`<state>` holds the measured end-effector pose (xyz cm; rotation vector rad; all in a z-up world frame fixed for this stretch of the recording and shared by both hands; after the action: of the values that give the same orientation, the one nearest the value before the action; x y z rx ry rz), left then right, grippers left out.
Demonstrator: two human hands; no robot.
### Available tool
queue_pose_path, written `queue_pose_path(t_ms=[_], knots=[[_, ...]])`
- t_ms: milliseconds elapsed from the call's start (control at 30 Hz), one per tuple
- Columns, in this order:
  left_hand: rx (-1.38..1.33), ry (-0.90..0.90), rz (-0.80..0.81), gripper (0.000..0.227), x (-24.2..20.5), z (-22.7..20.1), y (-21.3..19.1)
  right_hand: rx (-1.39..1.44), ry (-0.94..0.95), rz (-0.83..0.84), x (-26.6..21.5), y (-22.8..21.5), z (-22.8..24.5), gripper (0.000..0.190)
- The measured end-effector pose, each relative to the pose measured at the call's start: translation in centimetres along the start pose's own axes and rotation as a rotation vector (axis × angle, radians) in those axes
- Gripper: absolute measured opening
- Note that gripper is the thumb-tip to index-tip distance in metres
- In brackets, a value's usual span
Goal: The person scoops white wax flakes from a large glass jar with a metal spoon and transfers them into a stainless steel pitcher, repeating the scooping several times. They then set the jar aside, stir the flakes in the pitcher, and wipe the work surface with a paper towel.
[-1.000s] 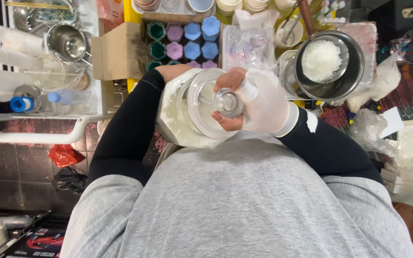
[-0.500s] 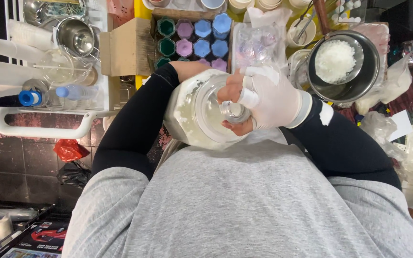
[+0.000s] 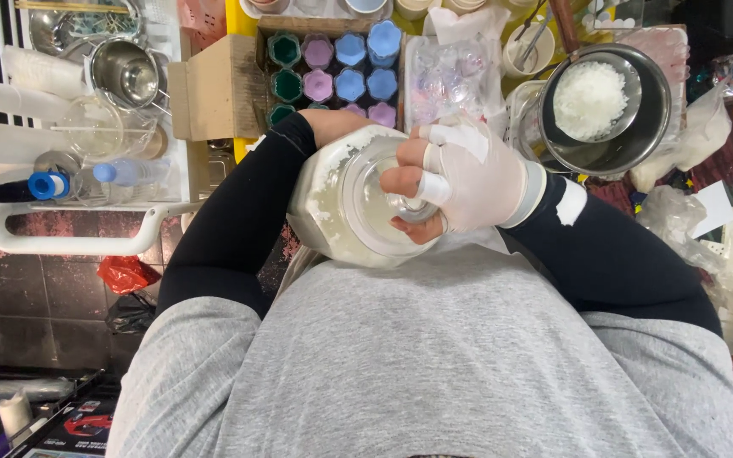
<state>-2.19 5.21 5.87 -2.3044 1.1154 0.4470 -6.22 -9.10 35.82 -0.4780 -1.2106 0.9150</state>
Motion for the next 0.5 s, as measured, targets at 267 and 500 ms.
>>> queue_pose_path(t_ms=[267,500], knots=[[0.065,0.072,0.009,0.044,0.7,0.7,0.1,-0.100,0.166,0.039,0.4,0.0,1.0,0.041],[0.091,0.235,-0.008,0.046,0.9,1.5,0.3,-0.109,0.309,-0.013,0.1,0.1,0.7,0.035]])
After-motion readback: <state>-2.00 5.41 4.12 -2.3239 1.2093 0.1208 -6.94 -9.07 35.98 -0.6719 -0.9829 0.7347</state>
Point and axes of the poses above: each hand's wrist, its own x-axis towards the middle knuckle, its own y-axis out of the palm, z = x × y, the point moved 8 cm from there along x, towards the middle knuckle, and after that the axes turned 3 degrees about -z, right-handed, at the moved point
